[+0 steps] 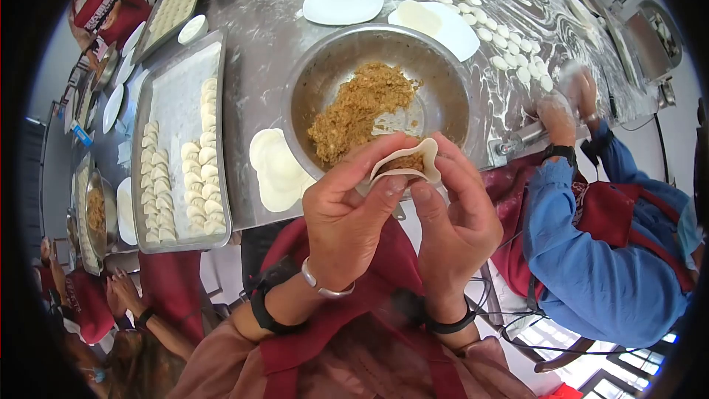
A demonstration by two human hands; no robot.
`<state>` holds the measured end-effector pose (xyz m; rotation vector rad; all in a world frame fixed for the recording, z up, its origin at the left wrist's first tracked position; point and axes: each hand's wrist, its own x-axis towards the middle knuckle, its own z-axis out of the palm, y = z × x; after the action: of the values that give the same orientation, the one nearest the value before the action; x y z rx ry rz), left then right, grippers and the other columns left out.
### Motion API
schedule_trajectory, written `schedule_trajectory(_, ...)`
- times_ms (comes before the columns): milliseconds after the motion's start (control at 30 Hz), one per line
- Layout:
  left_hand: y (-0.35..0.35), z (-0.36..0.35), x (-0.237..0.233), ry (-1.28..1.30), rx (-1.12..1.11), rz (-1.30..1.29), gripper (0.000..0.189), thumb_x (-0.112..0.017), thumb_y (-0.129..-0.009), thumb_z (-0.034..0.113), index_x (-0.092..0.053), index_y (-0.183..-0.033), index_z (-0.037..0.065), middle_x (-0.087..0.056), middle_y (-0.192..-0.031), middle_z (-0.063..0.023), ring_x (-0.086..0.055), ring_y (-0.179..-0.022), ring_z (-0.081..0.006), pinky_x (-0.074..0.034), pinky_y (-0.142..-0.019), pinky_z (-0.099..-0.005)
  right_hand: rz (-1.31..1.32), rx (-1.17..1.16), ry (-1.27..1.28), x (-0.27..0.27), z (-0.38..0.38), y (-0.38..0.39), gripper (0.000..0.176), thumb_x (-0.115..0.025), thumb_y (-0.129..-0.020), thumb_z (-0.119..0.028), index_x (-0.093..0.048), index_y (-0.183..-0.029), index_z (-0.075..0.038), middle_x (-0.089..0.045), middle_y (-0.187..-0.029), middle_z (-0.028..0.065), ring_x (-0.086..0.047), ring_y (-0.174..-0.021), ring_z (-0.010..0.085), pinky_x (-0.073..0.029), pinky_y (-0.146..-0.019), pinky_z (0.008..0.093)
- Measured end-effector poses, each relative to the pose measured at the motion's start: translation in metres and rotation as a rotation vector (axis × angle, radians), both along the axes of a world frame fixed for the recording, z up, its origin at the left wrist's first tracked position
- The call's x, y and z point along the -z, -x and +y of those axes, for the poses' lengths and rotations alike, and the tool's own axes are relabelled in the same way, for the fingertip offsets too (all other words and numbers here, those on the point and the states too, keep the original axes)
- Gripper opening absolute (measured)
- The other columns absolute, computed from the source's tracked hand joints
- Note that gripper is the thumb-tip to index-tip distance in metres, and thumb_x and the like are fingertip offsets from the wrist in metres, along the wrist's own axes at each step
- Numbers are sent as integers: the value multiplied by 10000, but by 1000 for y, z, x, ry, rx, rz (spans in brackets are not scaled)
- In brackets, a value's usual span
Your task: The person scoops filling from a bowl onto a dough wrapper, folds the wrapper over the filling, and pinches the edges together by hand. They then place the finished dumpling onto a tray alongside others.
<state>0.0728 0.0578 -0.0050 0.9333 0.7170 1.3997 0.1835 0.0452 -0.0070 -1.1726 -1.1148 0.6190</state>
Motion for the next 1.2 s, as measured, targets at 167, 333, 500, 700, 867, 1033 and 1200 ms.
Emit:
schedule_trajectory(167,-1,-3,-4,7,11,-15,353,-586,-931,-26,-536,-1278,-73,-605,-1220,-118,-585,-1084,-140,-487,-909,-248,-25,21,-48,2,-1,2,266,-759,-782,-46,-682,-1026,25,-658,-1174,185,-638,-1081,283,-498,-911,343)
schedule_trajectory(333,0,-5,-7,34,29,24,350,-605,-929,-1,-551,-1269,-69,-630,-1192,-116,-592,-1050,-123,-493,-875,-227,-23,8,-72,-3,-1,-2,164,-735,-805,-37,-683,-949,23,-673,-1130,184,-660,-1027,283,-511,-880,345)
schedule_trajectory(500,1,-6,-7,23,44,62,380,-605,-930,23,-521,-1284,-88,-620,-1212,-163,-610,-1089,-196,-513,-918,-305,-224,-35,-127,5,0,-19,216,-752,-788,-74,-691,-975,17,-666,-1155,181,-640,-1076,311,-492,-923,371)
schedule_trajectory(700,4,-7,-4,6,43,82,352,-593,-928,-20,-540,-1269,-91,-636,-1182,-140,-613,-1066,-162,-506,-879,-248,17,-124,2,-3,2,-15,364,-785,-749,-112,-684,-1077,8,-639,-1219,175,-590,-1168,307,-456,-978,375)
schedule_trajectory(867,2,-8,-6,28,63,23,353,-588,-928,-29,-540,-1273,-87,-635,-1181,-137,-608,-1062,-153,-506,-882,-248,21,-193,-14,0,2,-16,348,-777,-757,-87,-676,-1071,23,-649,-1200,163,-587,-1171,297,-451,-985,374)
schedule_trajectory(1033,2,-9,-6,29,51,31,355,-589,-926,-34,-542,-1274,-85,-637,-1173,-135,-603,-1049,-143,-503,-883,-250,14,-148,-60,5,-1,-13,242,-765,-766,-42,-681,-984,23,-668,-1155,153,-597,-1154,304,-457,-979,386)
schedule_trajectory(1200,4,-10,-6,35,38,83,354,-583,-926,-38,-540,-1274,-89,-637,-1177,-138,-603,-1047,-141,-504,-877,-247,-8,-131,-65,5,-2,-11,266,-769,-754,-35,-681,-999,20,-672,-1143,152,-602,-1146,311,-460,-977,391)
